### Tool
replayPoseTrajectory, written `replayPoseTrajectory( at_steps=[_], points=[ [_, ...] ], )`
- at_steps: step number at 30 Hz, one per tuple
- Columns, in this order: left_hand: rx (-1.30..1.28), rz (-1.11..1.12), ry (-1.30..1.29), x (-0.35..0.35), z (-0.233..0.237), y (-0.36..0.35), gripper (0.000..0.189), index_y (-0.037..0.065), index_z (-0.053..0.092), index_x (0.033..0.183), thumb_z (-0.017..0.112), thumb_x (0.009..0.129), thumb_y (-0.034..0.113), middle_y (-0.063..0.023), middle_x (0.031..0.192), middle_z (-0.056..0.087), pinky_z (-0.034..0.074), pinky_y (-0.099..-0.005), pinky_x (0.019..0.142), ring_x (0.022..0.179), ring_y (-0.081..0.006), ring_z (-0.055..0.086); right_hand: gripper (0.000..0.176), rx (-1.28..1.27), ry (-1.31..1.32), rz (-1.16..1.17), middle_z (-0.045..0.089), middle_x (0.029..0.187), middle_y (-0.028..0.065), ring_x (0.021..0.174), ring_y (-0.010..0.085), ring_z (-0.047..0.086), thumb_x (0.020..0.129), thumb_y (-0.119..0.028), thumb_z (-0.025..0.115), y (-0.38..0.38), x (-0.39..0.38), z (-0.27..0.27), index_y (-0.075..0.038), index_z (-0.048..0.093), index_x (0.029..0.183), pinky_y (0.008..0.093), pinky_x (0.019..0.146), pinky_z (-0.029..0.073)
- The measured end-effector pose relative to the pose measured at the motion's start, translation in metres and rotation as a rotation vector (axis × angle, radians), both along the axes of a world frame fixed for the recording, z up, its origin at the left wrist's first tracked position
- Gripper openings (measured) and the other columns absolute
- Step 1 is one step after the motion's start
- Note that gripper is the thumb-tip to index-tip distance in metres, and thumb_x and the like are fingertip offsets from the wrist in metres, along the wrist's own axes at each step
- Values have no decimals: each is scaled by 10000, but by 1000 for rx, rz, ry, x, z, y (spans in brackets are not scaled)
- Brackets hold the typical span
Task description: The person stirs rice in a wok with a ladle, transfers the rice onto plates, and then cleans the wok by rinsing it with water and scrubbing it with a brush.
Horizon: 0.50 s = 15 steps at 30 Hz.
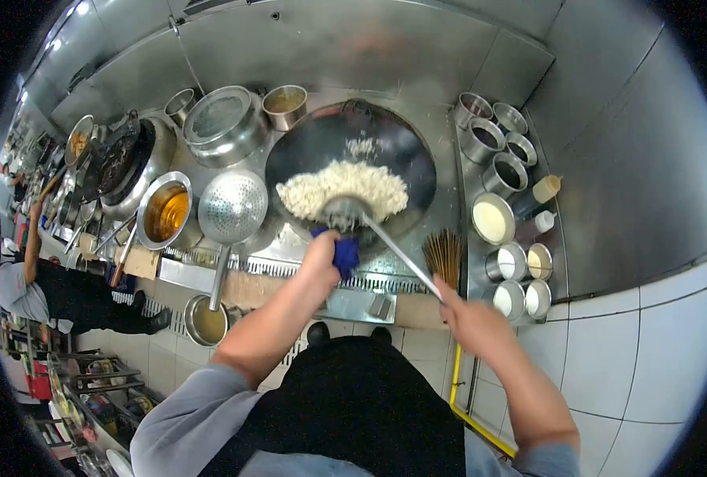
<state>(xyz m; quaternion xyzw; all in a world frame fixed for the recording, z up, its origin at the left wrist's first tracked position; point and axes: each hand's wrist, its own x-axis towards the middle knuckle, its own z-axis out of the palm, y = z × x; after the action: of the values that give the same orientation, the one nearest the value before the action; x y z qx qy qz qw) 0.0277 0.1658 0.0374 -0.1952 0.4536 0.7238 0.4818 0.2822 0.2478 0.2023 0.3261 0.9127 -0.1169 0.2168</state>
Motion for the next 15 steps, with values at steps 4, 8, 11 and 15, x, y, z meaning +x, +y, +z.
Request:
replayPoseTrajectory(
  at_steps=[4, 8, 11, 15],
  points=[
    [-101, -205, 142, 25, -47, -42, 165, 45, 499, 908, 469, 750, 7, -98, 791, 547, 496, -383, 580, 662, -231, 580, 544, 150, 200, 16, 626, 733, 184, 671, 379, 614, 931, -282, 487, 16, -35, -77, -345, 281, 1430, 488, 620, 488],
    [-26, -75, 285, 33, -51, -50, 252, 23, 510, 1007, 457, 761, 8, -129, 879, 592, 511, -330, 664, 723, -265, 614, 565, 70, 303, 13, 632, 751, 184, 683, 368, 621, 919, -261, 506, -7, -13, -33, -325, 286, 1435, 476, 633, 488],
    [-67, -53, 61, 14, -19, -37, 282, 20, 522, 1039, 442, 769, 5, -150, 905, 597, 506, -386, 606, 740, -260, 624, 571, -58, 225, -52, 632, 771, 190, 698, 367, 620, 906, -238, 520, -9, 22, 22, -319, 307, 1430, 465, 650, 484],
    [44, -40, 87, 21, 49, -39, 159, 26, 499, 966, 478, 818, 81, -121, 824, 589, 496, -364, 536, 645, -245, 595, 551, -186, 206, 6, 632, 766, 191, 696, 373, 620, 905, -243, 523, 8, 23, 29, -326, 335, 1416, 467, 651, 484]
  ],
)
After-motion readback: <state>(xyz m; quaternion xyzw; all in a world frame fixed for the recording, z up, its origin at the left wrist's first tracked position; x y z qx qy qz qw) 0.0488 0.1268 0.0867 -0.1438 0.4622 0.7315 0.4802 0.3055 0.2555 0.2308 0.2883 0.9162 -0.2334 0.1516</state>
